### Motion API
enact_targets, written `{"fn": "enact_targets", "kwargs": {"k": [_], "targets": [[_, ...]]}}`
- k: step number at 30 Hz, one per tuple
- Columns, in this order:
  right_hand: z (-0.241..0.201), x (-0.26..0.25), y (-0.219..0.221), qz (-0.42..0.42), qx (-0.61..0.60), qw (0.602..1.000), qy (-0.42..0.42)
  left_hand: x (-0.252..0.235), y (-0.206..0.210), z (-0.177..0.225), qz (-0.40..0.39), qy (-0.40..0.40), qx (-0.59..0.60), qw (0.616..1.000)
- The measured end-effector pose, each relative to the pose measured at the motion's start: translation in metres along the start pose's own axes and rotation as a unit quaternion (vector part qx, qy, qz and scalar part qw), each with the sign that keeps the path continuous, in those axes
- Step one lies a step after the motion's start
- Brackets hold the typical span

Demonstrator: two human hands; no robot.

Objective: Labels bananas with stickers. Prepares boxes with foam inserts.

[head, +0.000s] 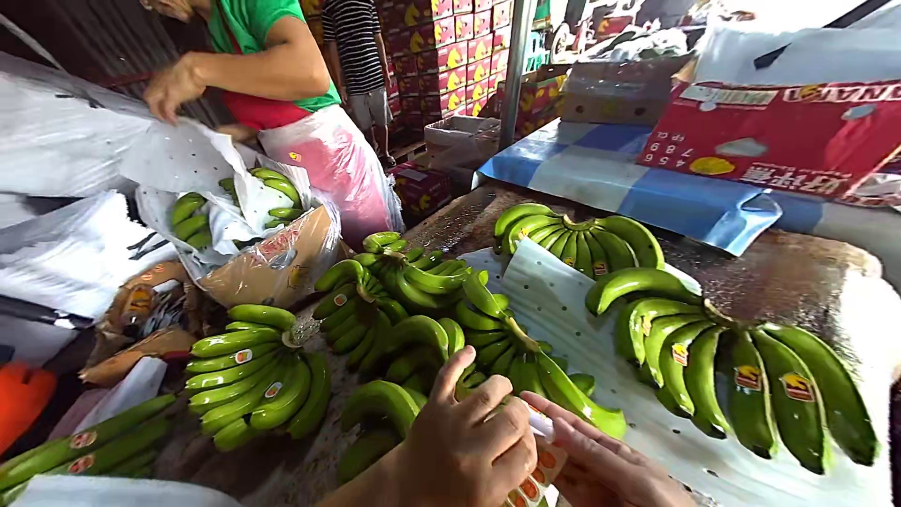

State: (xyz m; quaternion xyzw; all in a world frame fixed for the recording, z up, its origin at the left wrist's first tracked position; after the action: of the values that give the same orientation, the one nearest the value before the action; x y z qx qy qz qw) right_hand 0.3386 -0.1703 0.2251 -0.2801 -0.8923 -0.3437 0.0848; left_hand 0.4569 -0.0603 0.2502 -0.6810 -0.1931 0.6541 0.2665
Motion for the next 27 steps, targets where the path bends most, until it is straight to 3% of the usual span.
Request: {"fn": "enact_targets", "kwargs": {"k": [1, 3, 5, 7, 9, 13, 17, 18, 20, 21, 23, 25, 27], "targets": [[0.001, -0.002, -0.004, 0.011, -0.002, 1.000, -0.010, 0.007, 0.000, -0.008, 0.005, -0.052, 0.034, 0.998], [-0.001, -0.007, -0.018, 0.049, 0.025, 0.997, -0.060, 0.023, -0.004, -0.049, 0.007, -0.261, 0.137, 0.956], [-0.005, -0.011, -0.033, 0.092, 0.046, 0.990, -0.098, 0.055, -0.005, -0.116, -0.028, -0.522, 0.187, 0.832], [-0.007, -0.011, -0.040, 0.092, 0.072, 0.988, -0.104, 0.111, 0.006, -0.178, -0.055, -0.686, 0.182, 0.702], [-0.010, -0.012, -0.041, 0.076, 0.088, 0.989, -0.092, 0.152, 0.017, -0.212, -0.084, -0.756, 0.164, 0.628], [-0.011, -0.011, -0.035, 0.052, 0.104, 0.991, -0.068, 0.172, 0.033, -0.233, -0.162, -0.780, 0.132, 0.590], [-0.009, -0.011, -0.035, 0.042, 0.107, 0.989, -0.093, 0.165, 0.032, -0.239, -0.227, -0.765, 0.028, 0.602], [-0.009, -0.010, -0.036, 0.047, 0.114, 0.987, -0.106, 0.157, 0.025, -0.236, -0.234, -0.746, 0.001, 0.623], [-0.014, -0.006, -0.039, 0.062, 0.127, 0.980, -0.138, 0.126, 0.009, -0.214, -0.190, -0.681, 0.024, 0.706], [-0.018, -0.001, -0.043, 0.065, 0.129, 0.977, -0.154, 0.105, -0.001, -0.191, -0.165, -0.627, 0.079, 0.757], [-0.029, 0.013, -0.054, 0.075, 0.138, 0.971, -0.181, 0.067, -0.024, -0.122, -0.213, -0.471, 0.208, 0.830], [-0.045, 0.033, -0.070, 0.070, 0.156, 0.964, -0.206, 0.052, -0.034, -0.046, -0.327, -0.294, 0.250, 0.863], [-0.061, 0.053, -0.093, 0.044, 0.169, 0.958, -0.226, 0.066, -0.018, 0.007, -0.439, -0.170, 0.178, 0.864]]}}
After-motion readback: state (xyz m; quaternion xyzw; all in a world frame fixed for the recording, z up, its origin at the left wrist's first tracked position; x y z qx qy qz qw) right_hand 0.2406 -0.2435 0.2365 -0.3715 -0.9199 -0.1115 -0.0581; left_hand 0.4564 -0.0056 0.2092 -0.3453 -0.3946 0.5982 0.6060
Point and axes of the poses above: each hand's wrist, its own x-axis away from the middle knuckle, its own y-axis out of the palm, z = x × y, the point moved 4 cm from there along -x, towards the middle knuckle, and after that the axes turned 2 degrees about -y, right-handed, at the moved point
